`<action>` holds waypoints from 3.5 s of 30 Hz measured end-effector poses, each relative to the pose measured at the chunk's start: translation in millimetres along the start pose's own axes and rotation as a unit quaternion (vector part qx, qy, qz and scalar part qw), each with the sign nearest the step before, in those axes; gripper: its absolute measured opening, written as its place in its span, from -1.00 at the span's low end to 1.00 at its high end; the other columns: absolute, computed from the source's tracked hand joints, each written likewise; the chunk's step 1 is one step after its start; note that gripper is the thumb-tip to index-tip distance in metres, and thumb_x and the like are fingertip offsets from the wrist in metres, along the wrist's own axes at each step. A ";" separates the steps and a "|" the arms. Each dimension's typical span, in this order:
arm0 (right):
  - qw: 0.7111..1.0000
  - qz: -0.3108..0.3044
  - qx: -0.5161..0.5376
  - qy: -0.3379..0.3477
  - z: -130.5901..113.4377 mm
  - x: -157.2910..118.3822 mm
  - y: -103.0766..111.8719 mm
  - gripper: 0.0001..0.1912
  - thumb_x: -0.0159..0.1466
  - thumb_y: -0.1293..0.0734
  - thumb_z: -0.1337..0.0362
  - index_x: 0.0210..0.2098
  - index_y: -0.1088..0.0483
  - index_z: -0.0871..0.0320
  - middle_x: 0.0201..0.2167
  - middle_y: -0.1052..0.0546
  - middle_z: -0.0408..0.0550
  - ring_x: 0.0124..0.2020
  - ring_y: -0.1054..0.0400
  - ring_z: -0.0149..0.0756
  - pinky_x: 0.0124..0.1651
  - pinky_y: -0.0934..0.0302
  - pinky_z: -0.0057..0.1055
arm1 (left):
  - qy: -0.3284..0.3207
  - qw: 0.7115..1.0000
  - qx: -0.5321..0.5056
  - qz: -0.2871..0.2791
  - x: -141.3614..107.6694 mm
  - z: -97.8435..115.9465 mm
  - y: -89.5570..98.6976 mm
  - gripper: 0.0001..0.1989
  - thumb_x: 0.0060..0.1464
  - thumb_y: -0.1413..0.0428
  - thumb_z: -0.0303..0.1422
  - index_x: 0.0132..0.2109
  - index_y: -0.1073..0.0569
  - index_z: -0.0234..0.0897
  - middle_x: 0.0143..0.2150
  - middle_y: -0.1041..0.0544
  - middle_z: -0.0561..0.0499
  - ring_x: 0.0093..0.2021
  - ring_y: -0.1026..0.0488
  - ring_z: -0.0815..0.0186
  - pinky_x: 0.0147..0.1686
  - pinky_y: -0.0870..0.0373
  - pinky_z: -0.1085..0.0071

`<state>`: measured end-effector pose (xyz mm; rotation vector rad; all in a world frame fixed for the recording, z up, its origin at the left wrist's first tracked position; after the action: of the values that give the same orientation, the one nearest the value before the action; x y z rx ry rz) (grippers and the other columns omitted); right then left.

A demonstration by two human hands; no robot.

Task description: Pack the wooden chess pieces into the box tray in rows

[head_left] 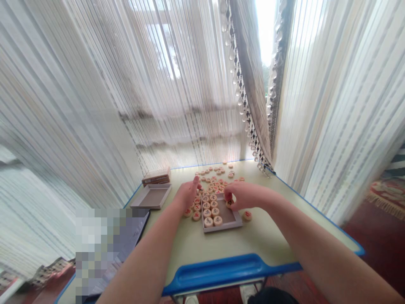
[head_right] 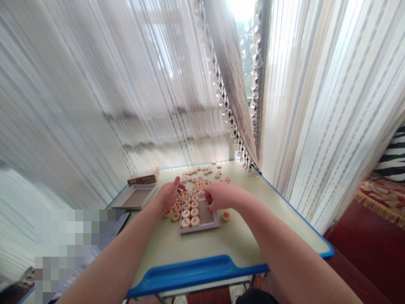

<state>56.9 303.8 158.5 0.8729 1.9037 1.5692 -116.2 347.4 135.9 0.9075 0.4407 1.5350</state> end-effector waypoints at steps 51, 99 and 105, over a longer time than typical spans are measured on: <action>0.998 -0.046 0.030 -0.004 4.9 3.4 -9.5 -0.74 0.00 -0.26 0.31 -0.29 -0.43 0.04 -0.42 -0.47 -0.16 -0.45 -0.30 -0.38 -0.46 -0.07 -0.51 | -0.029 0.991 0.127 -0.039 -5.8 23.1 0.7 -0.23 0.09 0.50 0.05 -0.33 -0.51 -0.28 -0.33 -0.52 -0.07 -0.28 -0.41 0.23 -0.27 -0.26 0.37; 0.956 0.209 -0.029 -0.205 79.3 17.7 10.3 -0.61 0.22 -0.10 0.27 0.03 -0.23 0.13 -0.08 -0.38 0.05 -0.05 -0.19 -0.16 -0.11 -0.07 -0.36 | -0.044 0.993 0.105 -0.042 -5.5 21.3 -0.6 -0.26 0.09 0.48 0.03 -0.29 -0.50 -0.27 -0.28 -0.50 -0.07 -0.26 -0.41 0.23 -0.23 -0.27 0.36; 0.958 0.149 -0.042 -0.243 119.3 30.3 -13.9 -0.60 0.20 -0.14 0.31 0.03 -0.28 0.22 0.08 -0.27 0.12 0.11 -0.08 -0.11 0.10 0.05 -0.28 | -0.022 0.997 0.056 -0.041 -4.5 15.5 -1.0 -0.25 0.07 0.47 0.06 -0.26 -0.50 -0.26 -0.20 -0.51 -0.06 -0.20 -0.41 0.22 -0.24 -0.29 0.36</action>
<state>122.9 402.2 121.9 1.4090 1.3950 1.4137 -104.1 339.8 143.5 0.9970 0.5305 1.4236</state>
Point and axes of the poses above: each hand's wrist, its own x-axis towards the middle knuckle, its own y-axis out of the back of the hand, z = x × y, the point moved 8 cm from there along x, towards the middle knuckle
